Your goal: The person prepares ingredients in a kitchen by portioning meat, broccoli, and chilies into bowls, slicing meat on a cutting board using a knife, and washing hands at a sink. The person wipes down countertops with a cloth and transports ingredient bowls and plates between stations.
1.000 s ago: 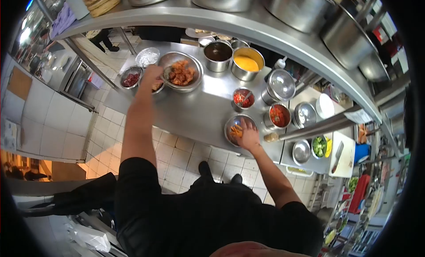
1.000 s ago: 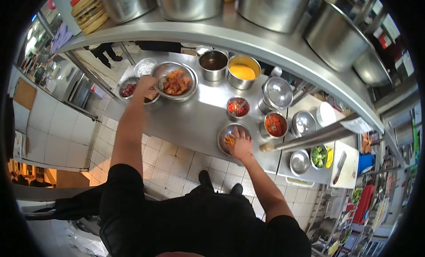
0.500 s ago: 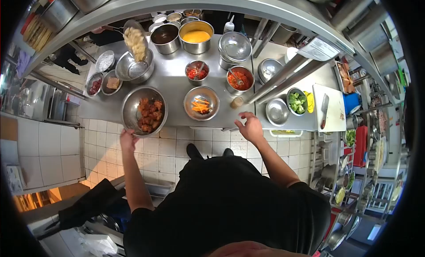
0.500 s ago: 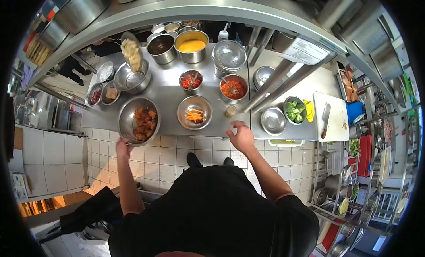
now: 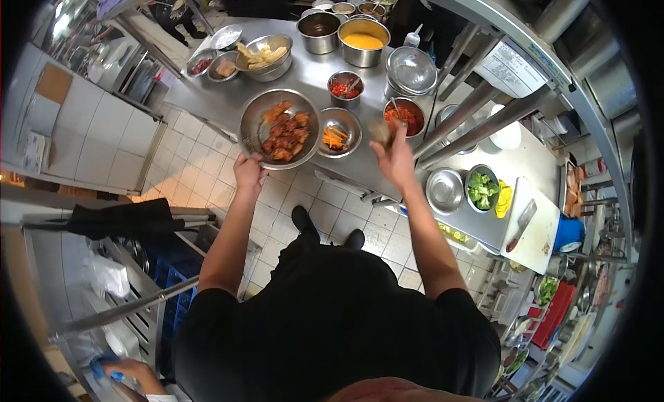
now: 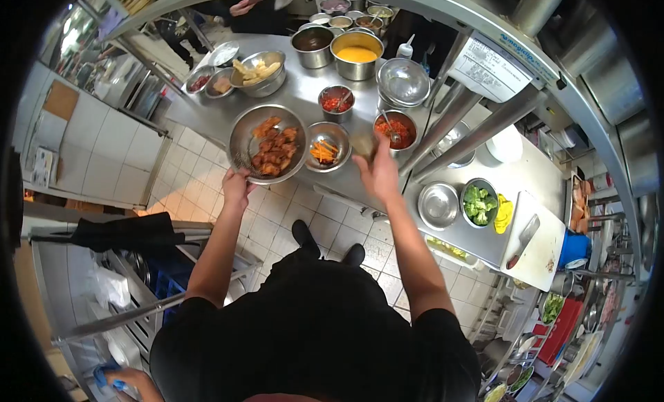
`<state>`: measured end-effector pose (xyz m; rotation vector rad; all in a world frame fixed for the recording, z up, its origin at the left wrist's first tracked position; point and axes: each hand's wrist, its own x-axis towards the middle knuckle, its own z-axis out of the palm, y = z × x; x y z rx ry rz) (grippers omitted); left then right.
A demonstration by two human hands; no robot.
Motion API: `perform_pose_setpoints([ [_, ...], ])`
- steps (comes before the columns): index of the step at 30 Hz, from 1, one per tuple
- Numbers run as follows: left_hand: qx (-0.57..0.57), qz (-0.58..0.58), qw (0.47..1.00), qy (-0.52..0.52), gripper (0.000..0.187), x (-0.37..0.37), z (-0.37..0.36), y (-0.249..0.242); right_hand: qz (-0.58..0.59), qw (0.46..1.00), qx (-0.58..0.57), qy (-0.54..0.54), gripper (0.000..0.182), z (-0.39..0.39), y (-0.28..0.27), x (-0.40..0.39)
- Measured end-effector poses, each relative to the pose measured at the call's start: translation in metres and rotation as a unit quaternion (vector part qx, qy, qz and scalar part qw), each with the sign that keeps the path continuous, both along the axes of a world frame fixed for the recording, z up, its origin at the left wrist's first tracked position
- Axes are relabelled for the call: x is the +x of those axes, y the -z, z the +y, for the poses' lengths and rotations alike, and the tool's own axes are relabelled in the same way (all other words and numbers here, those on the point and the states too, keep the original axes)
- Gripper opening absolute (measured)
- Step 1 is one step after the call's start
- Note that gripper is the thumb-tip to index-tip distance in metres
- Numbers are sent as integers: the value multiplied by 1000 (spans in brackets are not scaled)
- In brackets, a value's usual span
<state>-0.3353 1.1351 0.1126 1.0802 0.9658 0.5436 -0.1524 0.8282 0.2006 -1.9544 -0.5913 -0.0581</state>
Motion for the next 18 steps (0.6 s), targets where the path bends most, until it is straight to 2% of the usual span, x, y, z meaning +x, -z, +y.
perform_pose_setpoints([
  [2, 3, -6, 1000, 20, 11, 3, -16, -1, -193, 971, -105, -92, 45, 3, -55, 15],
  [5, -17, -6, 1000, 26, 10, 2, -47, -15, -309, 925, -182, -126, 43, 26, -124, -1],
  [8, -41, -19, 998, 36, 9, -2, -57, -24, -432, 803, -340, -229, 39, 71, -86, -27],
  [9, -45, -29, 998, 43, 9, -1, -54, -27, -429, 787, -367, -250, 40, 81, -76, -26],
  [12, -42, -36, 996, 65, 11, -7, -49, -38, -415, 810, -384, -157, 34, 97, -67, -13],
  [13, -38, -36, 996, 73, 12, -10, -48, -41, -442, 783, -403, -170, 34, 103, -64, -11],
  [16, -52, -31, 994, 88, 11, -20, -41, -41, -427, 786, -425, -136, 33, 118, -63, -9],
  [17, -46, -28, 994, 99, 12, -21, -36, -40, -426, 776, -425, -190, 33, 122, -63, -12],
  [18, -41, -25, 993, 110, 14, -22, -31, -39, -427, 771, -433, -188, 34, 128, -65, -15],
])
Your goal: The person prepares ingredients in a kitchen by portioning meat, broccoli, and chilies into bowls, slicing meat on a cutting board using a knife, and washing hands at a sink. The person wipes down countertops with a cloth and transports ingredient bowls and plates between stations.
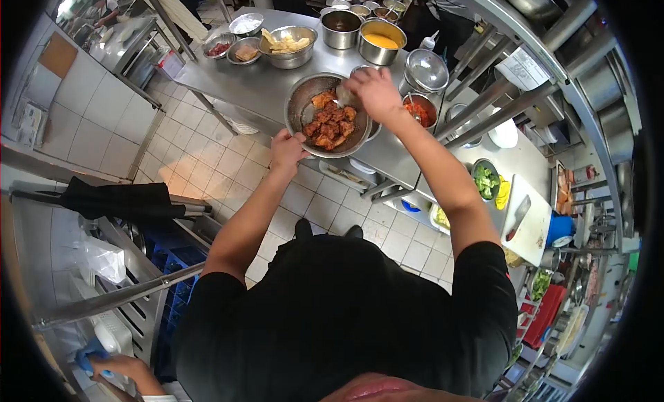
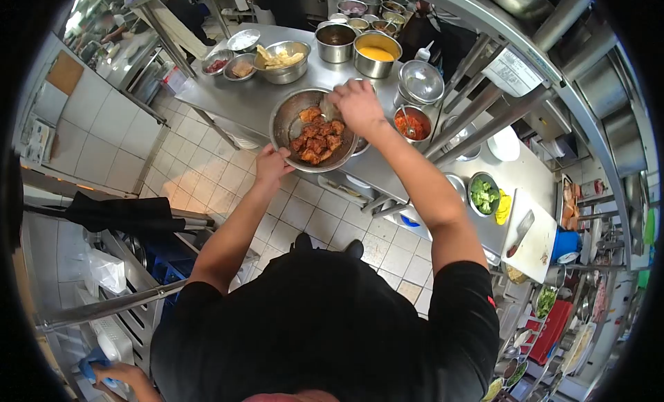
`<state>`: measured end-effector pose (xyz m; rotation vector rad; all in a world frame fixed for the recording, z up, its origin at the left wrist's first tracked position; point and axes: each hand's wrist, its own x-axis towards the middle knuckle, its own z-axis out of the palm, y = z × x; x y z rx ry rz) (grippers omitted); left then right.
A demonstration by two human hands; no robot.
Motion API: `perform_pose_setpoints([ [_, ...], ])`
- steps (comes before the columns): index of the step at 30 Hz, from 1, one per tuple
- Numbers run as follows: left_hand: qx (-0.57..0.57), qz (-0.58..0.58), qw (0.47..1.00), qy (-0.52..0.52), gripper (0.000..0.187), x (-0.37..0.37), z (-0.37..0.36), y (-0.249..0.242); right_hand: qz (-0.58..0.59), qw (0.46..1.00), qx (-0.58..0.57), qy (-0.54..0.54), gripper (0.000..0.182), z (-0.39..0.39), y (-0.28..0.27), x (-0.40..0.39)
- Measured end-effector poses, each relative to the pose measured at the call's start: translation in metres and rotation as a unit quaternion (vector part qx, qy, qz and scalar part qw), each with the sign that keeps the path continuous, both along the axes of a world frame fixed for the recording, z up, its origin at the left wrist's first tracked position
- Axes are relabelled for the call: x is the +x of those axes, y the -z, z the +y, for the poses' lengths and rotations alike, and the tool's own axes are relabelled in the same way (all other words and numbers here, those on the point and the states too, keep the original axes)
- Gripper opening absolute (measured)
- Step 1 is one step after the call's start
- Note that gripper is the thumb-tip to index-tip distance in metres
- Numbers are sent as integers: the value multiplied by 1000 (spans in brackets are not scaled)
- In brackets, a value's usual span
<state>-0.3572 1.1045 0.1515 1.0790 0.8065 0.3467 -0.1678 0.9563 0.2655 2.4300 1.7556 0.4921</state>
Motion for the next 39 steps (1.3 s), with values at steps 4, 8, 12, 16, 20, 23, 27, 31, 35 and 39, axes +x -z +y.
perform_pose_setpoints([
  [4, -3, -13, 1000, 18, 17, -6, 20, -1, -10, 999, 40, 32, 34, 19, -12, -12],
  [8, 4, 10, 999, 36, 17, -14, 32, 1, 10, 993, 112, 30, 36, 6, -5, -25],
  [12, 5, 16, 998, 52, 17, -17, 29, -3, 66, 995, 51, 48, 41, -4, -4, -45],
  [16, 6, 7, 996, 89, 17, -10, 33, 12, 32, 999, 27, 30, 42, 15, -9, -65],
  [20, -11, 5, 997, 75, 16, -14, 33, 2, -3, 993, 75, 93, 40, 7, -3, -34],
  [23, -12, -2, 997, 82, 16, -16, 37, 5, 8, 994, 41, 97, 39, 9, 8, -28],
  [27, -18, 4, 994, 106, 15, -18, 37, -2, -5, 997, 14, 70, 38, 28, 17, -37],
  [31, -8, 16, 993, 114, 17, -12, 42, 8, 6, 993, 46, 111, 48, 24, 11, -28],
  [35, -38, 19, 996, 84, 22, -19, 55, 17, 133, 945, 187, 234, 50, -19, 23, -31],
  [39, -73, 6, 996, 58, 30, -28, 100, 19, 291, 789, 382, 384, 55, -91, 111, -6],
])
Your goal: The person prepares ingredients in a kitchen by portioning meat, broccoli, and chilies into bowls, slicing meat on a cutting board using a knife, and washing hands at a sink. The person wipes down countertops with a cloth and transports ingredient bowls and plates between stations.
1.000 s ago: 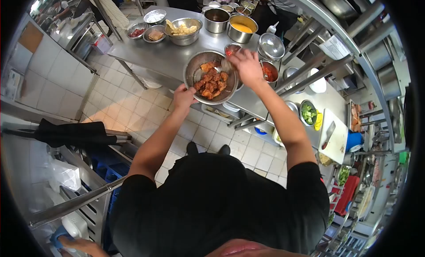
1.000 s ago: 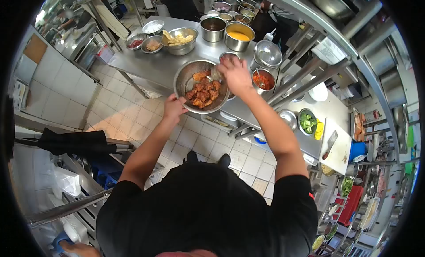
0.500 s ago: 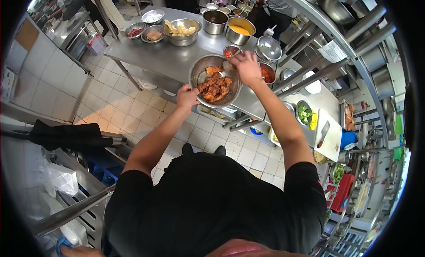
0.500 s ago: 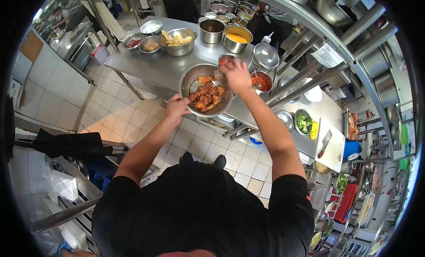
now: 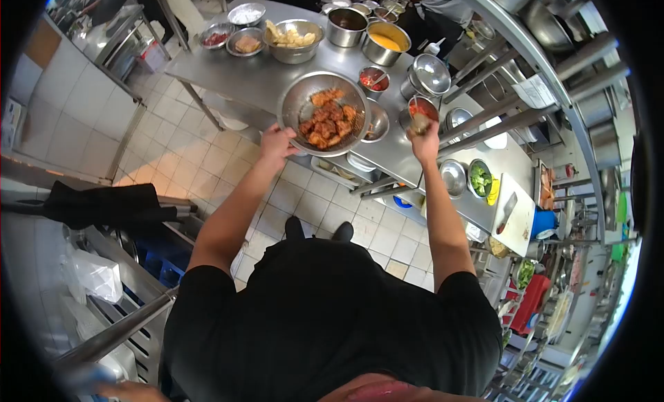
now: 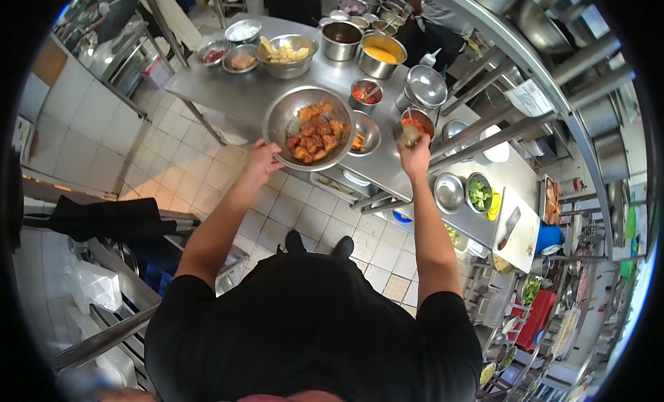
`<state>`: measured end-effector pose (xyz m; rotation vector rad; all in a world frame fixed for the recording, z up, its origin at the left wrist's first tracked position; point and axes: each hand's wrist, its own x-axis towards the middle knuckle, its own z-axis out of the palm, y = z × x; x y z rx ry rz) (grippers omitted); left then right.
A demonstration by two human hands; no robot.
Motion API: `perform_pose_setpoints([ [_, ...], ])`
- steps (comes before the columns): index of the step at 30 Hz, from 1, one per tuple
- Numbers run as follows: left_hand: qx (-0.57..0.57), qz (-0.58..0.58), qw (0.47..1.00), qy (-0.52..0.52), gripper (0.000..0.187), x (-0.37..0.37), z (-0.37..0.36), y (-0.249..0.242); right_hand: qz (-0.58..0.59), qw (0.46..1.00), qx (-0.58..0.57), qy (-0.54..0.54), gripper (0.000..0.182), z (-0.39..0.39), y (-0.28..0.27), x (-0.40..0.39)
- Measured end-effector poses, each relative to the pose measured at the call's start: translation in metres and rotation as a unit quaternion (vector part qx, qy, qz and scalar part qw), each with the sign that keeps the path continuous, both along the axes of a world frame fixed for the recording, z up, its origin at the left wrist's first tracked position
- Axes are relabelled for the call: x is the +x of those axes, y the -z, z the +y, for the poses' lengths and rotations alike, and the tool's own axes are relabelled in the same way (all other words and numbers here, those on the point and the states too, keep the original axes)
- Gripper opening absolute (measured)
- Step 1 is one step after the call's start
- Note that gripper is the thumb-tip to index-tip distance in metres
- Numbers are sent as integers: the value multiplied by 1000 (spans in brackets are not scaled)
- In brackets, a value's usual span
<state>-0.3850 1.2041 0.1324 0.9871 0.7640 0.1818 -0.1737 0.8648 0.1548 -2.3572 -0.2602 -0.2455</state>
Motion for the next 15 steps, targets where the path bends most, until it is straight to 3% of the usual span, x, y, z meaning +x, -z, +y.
perform_pose_setpoints([
  [5, -10, -32, 996, -82, 26, -49, 43, 14, 17, 996, 70, 57, 65, -33, 120, 15],
  [7, 2, -17, 992, -128, 24, -75, 61, 31, -12, 988, 139, 71, 60, -22, 121, 8],
  [9, 15, 11, 981, -192, 23, -111, 69, 47, -198, 970, 43, 135, 51, -24, 110, -39],
  [10, 34, 43, 978, -201, 22, -129, 74, 47, -115, 989, 10, 96, 46, -39, 130, -69],
  [11, 51, 75, 973, -211, 22, -145, 74, 47, -9, 994, 105, 6, 49, -59, 205, -84],
  [12, 42, 59, 966, -246, 22, -151, 68, 46, 159, 986, 26, -45, 44, -39, 205, -93],
  [13, 37, 47, 959, -276, 23, -161, 64, 44, 308, 941, -81, -113, 40, -17, 202, -103],
  [15, 52, 73, 949, -302, 24, -176, 53, 69, 60, 993, -98, 9, 48, -24, 347, -28],
])
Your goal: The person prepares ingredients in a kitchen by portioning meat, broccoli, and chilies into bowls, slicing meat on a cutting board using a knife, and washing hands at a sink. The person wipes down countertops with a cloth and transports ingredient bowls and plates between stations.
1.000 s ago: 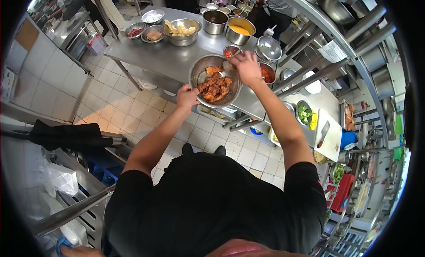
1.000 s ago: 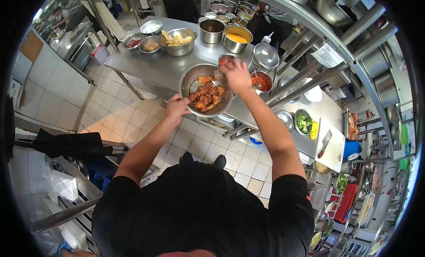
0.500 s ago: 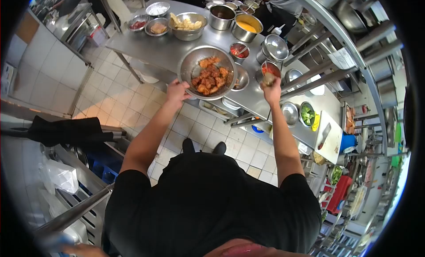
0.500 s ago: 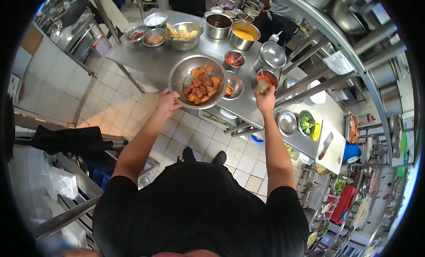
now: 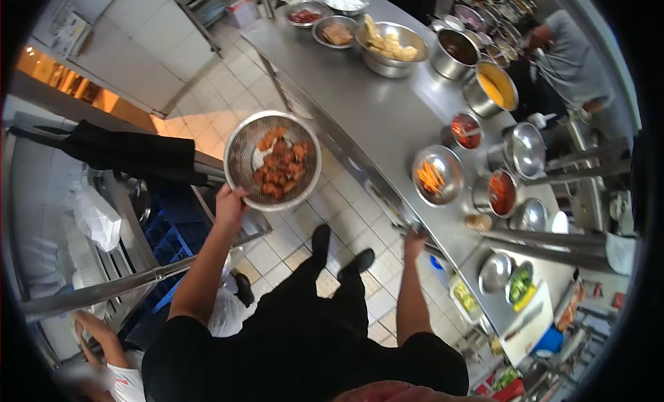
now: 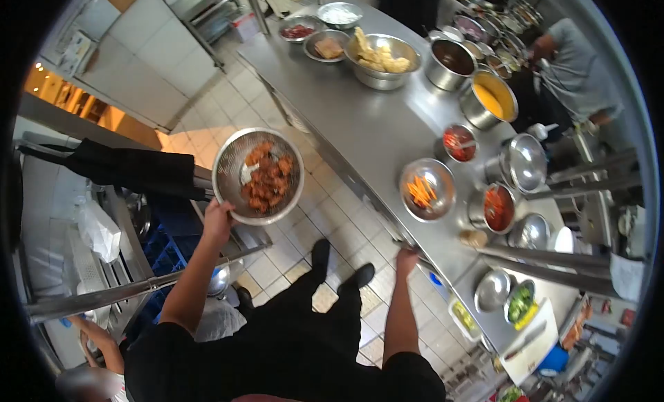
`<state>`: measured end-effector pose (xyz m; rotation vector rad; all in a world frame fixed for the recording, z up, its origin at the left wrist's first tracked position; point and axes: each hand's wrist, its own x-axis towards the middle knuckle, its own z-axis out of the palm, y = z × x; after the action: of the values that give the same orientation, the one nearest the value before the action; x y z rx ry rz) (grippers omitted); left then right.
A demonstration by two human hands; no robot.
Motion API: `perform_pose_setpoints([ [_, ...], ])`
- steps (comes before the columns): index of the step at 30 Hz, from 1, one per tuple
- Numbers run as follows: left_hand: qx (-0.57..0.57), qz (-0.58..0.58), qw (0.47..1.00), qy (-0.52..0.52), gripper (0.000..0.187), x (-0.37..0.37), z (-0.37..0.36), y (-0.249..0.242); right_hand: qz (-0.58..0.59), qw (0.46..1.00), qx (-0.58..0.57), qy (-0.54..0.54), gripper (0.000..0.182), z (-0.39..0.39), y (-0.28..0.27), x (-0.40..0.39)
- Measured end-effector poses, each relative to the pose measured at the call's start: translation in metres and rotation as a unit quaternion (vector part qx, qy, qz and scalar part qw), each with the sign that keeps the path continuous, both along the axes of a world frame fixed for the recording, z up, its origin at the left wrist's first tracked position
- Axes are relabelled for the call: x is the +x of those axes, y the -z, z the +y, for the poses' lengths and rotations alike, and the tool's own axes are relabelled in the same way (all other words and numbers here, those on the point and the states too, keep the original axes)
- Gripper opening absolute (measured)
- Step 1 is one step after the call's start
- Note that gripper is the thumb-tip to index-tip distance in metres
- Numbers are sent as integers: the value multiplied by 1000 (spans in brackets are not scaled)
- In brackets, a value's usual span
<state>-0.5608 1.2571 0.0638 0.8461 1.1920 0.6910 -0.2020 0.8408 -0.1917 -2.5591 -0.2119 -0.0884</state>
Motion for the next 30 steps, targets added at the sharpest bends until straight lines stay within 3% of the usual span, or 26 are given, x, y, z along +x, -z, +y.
perform_pose_setpoints([
  [2, -18, 22, 999, 36, 25, -16, -18, 15, 73, 987, 140, -27, 32, 8, 8, 51],
  [3, -34, 38, 999, 18, 28, -17, -34, 19, 81, 985, 152, -32, 31, 11, 12, 69],
  [6, -103, 35, 994, 20, 30, -41, -69, 49, 41, 994, 99, -36, 30, 31, 13, 104],
  [11, -186, 70, 979, 37, 29, -37, -102, 48, 8, 998, 39, -42, 29, 28, 11, 106],
  [17, -178, 57, 980, 72, 35, -21, -83, 44, -71, 994, -49, -65, 27, 22, 17, 97],
  [20, -181, 51, 980, 60, 34, -18, -62, 54, -193, 966, -123, -124, 26, 7, 44, 81],
  [22, -166, 19, 983, 79, 31, -18, -45, 48, -170, 972, -119, -110, 25, 0, 43, 45],
  [24, -153, 6, 985, 84, 32, -8, -30, 20, 21, 999, -38, -17, 24, 25, -40, -6],
  [26, -94, 43, 991, 90, 28, 15, -14, -15, 141, 988, -40, -44, 22, 44, -60, -59],
  [28, -22, 83, 988, 127, 26, 26, 7, -37, 152, 982, -35, -103, 22, 81, -99, -107],
  [30, 107, 72, 975, 182, 22, 33, 49, -15, 130, 982, 89, -102, 24, 141, -169, -131],
])
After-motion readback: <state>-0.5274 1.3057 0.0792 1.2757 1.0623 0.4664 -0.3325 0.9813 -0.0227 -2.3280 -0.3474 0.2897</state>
